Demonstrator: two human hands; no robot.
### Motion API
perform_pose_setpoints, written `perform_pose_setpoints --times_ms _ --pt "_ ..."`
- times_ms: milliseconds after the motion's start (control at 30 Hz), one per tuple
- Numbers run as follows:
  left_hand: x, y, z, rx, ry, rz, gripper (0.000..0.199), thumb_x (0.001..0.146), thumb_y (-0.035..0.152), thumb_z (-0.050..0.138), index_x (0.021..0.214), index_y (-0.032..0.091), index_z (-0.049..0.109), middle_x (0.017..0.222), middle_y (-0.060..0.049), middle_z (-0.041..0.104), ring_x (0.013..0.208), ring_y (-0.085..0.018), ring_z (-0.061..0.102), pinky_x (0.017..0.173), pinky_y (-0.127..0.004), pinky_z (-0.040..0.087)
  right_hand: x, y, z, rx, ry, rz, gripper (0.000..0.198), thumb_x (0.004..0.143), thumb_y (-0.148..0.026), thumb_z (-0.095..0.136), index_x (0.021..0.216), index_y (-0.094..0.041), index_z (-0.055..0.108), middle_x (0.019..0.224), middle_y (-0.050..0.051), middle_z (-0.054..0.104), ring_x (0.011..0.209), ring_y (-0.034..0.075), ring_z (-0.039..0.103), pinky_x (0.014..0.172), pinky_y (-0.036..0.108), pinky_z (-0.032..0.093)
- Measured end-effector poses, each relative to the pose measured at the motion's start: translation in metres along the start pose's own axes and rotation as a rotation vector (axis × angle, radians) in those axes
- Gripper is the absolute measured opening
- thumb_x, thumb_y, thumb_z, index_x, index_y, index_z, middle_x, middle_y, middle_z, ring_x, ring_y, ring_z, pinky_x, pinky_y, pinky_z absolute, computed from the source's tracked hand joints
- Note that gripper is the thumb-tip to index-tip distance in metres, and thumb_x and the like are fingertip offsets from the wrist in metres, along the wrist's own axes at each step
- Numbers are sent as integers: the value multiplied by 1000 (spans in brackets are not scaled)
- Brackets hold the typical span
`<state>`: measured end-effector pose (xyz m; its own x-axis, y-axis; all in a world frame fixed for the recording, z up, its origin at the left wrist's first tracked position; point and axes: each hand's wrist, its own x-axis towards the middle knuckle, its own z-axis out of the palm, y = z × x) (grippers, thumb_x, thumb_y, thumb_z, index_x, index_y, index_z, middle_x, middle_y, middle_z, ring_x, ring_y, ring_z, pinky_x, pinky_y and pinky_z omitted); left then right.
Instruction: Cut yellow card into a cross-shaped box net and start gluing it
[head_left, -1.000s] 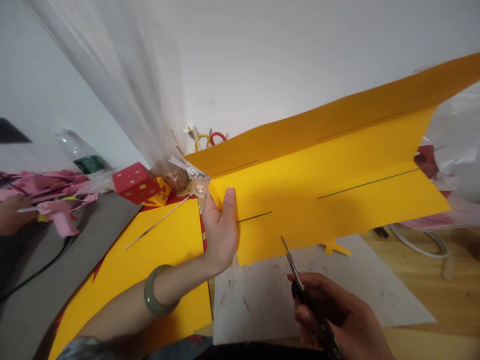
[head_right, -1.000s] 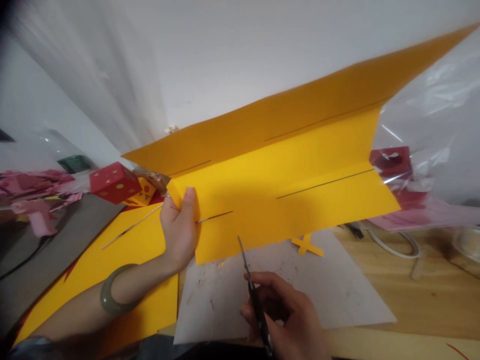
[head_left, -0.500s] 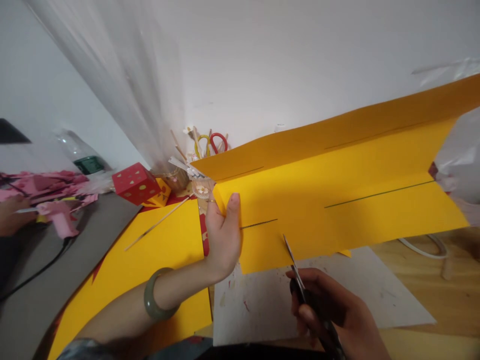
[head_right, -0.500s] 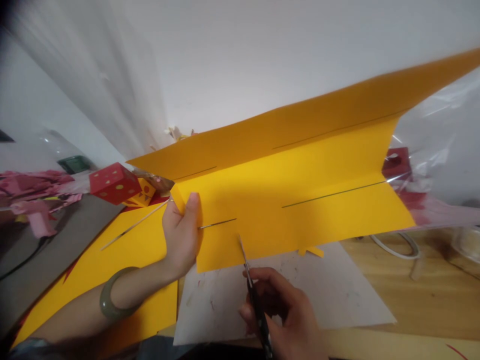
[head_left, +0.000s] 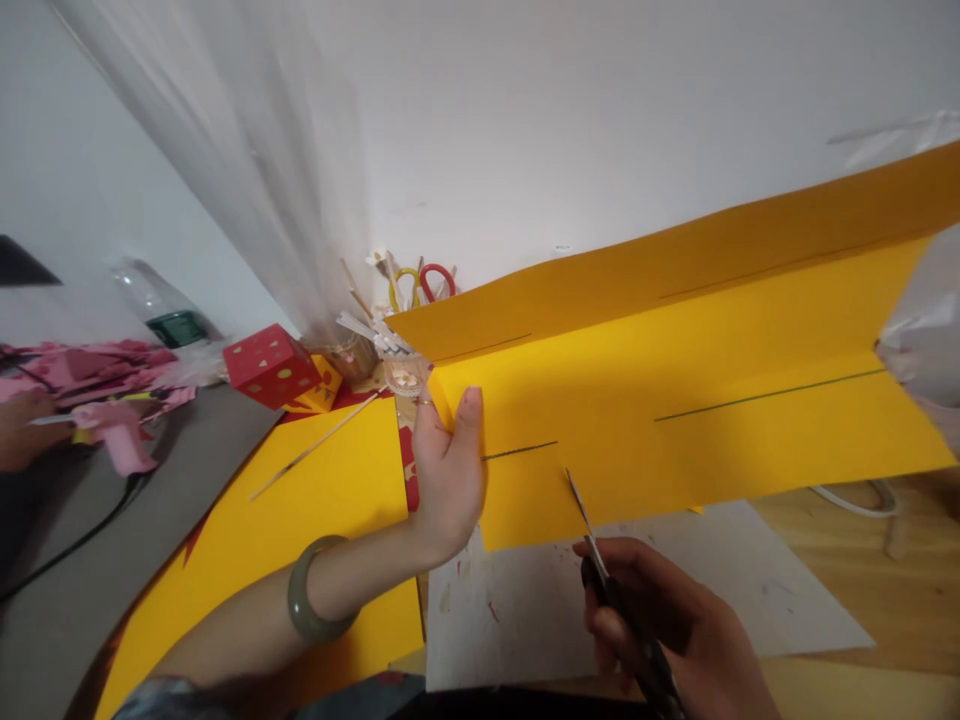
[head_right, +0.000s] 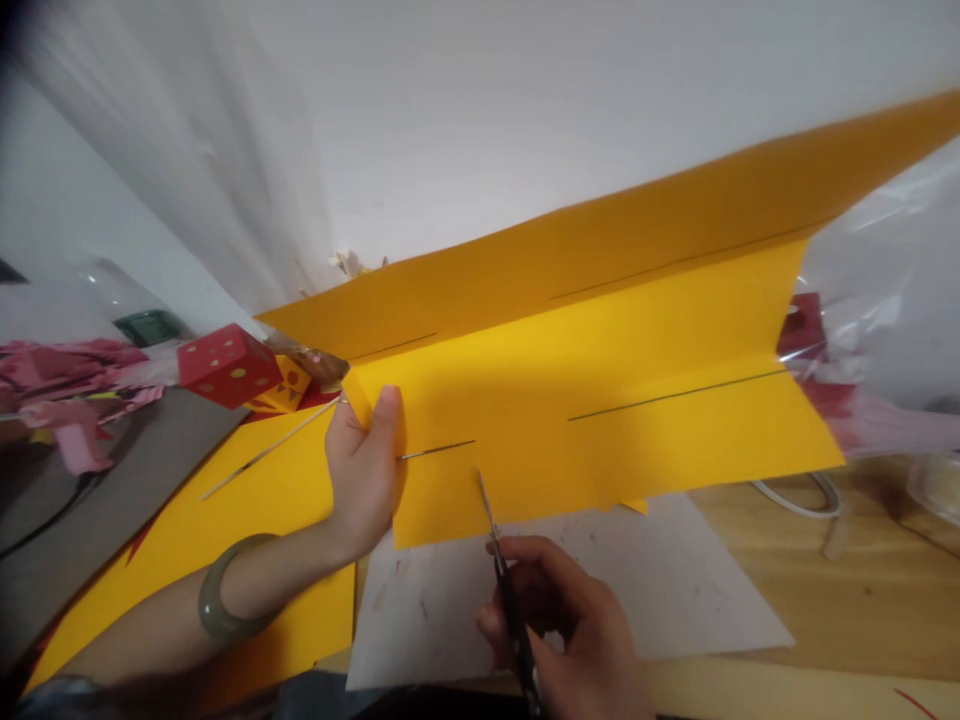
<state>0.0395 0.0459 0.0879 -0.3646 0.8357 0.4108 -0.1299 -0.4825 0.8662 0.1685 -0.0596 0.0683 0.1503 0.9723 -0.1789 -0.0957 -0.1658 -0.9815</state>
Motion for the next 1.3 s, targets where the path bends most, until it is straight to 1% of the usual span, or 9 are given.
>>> perform_pose_setpoints --times_ms 133,267,400,567,667,833,933,1133,1300 --pt "-4 -1 0 -62 -44 -25 11 85 30 54 87 20 56 88 -4 64 84 -16 62 81 -30 52 2 0 0 15 -10 -20 32 56 -38 81 78 -20 64 53 -6 58 44 9 50 48 21 41" --pt "-7 1 0 -119 -68 -50 11 87 29 53 92 20 56 92 -4 66 89 -16 64 83 -30 53 3 -1 1 -22 -4 -29 35 57 -43 79 78 -20 63 54 -4 58 45 10 50 48 22 42" --pt "-8 2 0 -115 -57 -55 10 86 29 54 90 20 56 89 -4 67 85 -17 65 81 -31 55 3 -1 2 -36 21 -32 30 56 -37 78 76 -21 61 53 -5 58 45 10 50 49 23 43" --pt "-8 2 0 -130 -55 -69 11 86 31 54 89 20 57 94 -6 67 98 -20 63 92 -36 51 1 0 3 -84 93 -37 21 61 -31 72 76 -22 60 46 -8 52 43 12 53 51 25 44" --pt "-9 3 0 -145 -62 -82 11 86 31 54 88 20 57 91 -6 68 92 -19 66 84 -34 54 1 -2 4 -80 84 -34 21 61 -31 72 75 -22 60 49 -7 54 43 11 52 48 24 43" --pt "-11 4 0 -176 -85 -129 11 84 33 56 84 22 56 86 -5 70 77 -18 68 68 -31 57 1 -5 5 -94 49 -46 18 60 -32 70 62 -20 57 51 -5 55 44 11 51 46 23 39" --pt "-12 3 0 -154 -68 -134 13 84 35 57 83 22 56 85 -4 69 75 -18 67 65 -30 57 2 -4 5 -81 77 -44 21 59 -31 71 66 -20 55 52 -5 57 43 10 51 44 22 37" --pt "-12 2 -1 -155 -72 -144 13 85 35 56 81 22 55 85 -4 68 74 -16 66 67 -30 56 2 -2 6 -81 99 -33 28 58 -37 74 67 -20 53 50 -6 56 42 10 50 43 22 38" --pt "-12 3 -1 -147 -75 -122 15 85 36 56 87 22 58 89 -5 69 83 -19 67 74 -33 57 2 -3 6 -158 97 -20 20 62 -34 69 67 -21 54 47 -6 52 43 13 53 46 24 42"
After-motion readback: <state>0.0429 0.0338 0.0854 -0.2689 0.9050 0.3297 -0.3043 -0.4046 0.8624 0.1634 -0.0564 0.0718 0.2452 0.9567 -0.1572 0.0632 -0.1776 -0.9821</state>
